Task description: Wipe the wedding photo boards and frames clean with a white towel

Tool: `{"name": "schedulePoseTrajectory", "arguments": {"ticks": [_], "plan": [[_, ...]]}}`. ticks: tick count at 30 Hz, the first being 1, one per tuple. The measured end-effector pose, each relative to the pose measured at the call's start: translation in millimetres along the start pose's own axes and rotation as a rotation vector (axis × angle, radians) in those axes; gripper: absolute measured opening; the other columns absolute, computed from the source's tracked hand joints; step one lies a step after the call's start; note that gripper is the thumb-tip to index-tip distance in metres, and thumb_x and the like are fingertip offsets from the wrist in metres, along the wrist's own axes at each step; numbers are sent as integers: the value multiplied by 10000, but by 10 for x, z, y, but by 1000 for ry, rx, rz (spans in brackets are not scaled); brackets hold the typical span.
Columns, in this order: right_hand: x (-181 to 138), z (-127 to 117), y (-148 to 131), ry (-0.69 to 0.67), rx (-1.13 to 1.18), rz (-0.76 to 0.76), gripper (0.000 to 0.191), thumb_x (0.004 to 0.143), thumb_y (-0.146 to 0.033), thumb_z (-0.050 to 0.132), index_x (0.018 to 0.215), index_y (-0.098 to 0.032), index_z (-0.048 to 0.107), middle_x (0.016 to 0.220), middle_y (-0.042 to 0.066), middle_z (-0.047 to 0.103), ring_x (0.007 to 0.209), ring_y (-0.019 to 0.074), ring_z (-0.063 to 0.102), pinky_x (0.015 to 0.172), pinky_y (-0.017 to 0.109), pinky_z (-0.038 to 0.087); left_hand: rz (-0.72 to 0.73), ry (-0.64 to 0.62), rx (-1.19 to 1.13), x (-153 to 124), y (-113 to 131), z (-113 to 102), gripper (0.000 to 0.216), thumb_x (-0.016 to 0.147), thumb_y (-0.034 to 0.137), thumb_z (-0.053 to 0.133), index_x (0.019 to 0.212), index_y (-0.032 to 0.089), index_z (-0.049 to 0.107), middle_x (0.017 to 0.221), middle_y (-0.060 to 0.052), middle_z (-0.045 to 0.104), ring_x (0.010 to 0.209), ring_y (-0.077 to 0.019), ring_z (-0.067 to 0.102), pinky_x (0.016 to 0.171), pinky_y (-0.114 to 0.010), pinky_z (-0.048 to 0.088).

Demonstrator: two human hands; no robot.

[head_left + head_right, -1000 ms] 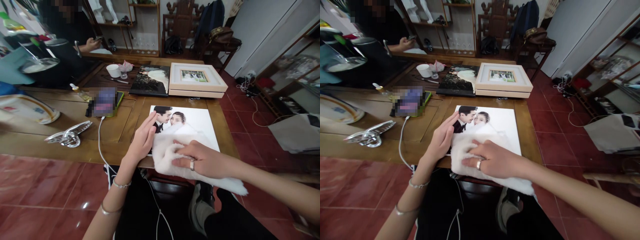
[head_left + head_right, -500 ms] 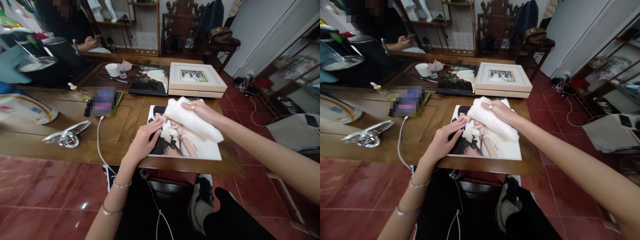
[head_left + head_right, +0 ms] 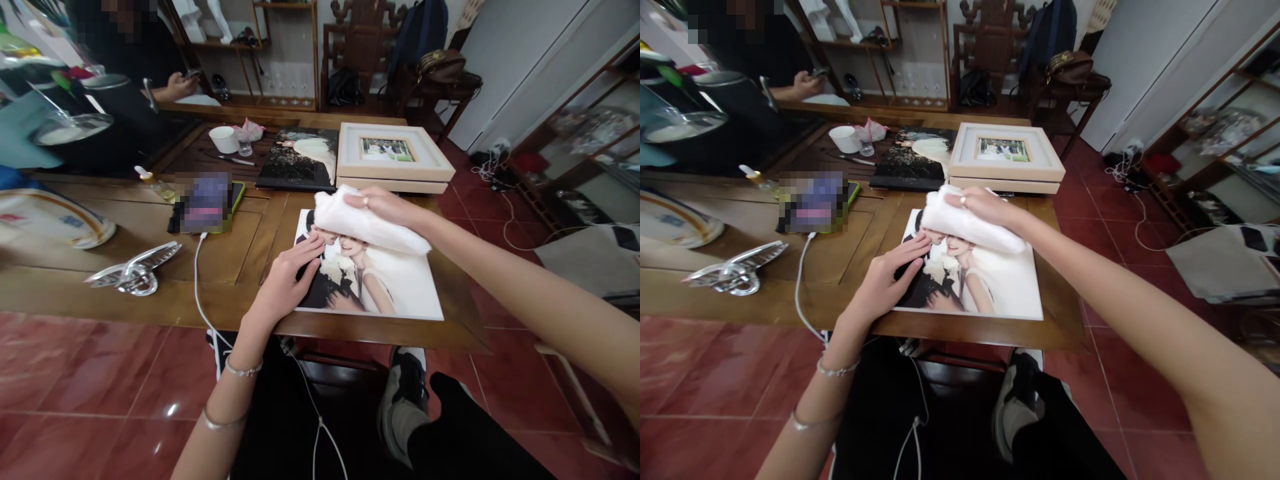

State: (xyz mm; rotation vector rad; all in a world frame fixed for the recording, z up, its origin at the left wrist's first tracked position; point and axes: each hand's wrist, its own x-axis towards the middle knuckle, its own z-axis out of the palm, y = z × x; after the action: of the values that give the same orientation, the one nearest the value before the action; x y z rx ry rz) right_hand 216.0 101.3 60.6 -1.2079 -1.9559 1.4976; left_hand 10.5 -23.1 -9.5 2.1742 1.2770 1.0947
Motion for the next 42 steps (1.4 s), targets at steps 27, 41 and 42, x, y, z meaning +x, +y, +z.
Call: {"name": "schedulePoseTrajectory", "arguments": {"ticks": [27,41,42], "plan": [[-1858,-124,152,-68,-291,497,511,720,-700,548,869,-250,738,994,66,685,974,326,574,862,381,427,-70,-7,-2,4,13,-12,339,917,238,518,1239,189,613,1320,-58,584,1297,-214,471,1127,-435,346],[-1013,-593,305,141,176,370,299,820,-427,629,807,-133,684,738,59,680,603,154,602,599,274,438,-46,-27,7,5,-1,-25,344,913,231,529,1241,170,609,1327,-83,577,1297,-212,474,1122,-431,355],[-919,-633,324,198,187,365,279,841,-393,611,814,-123,675,744,62,682,611,153,610,615,277,442,-49,-24,3,3,-4,-23,339,912,231,530,1237,174,613,1324,-80,580,1295,-210,475,1122,-433,355]]}}
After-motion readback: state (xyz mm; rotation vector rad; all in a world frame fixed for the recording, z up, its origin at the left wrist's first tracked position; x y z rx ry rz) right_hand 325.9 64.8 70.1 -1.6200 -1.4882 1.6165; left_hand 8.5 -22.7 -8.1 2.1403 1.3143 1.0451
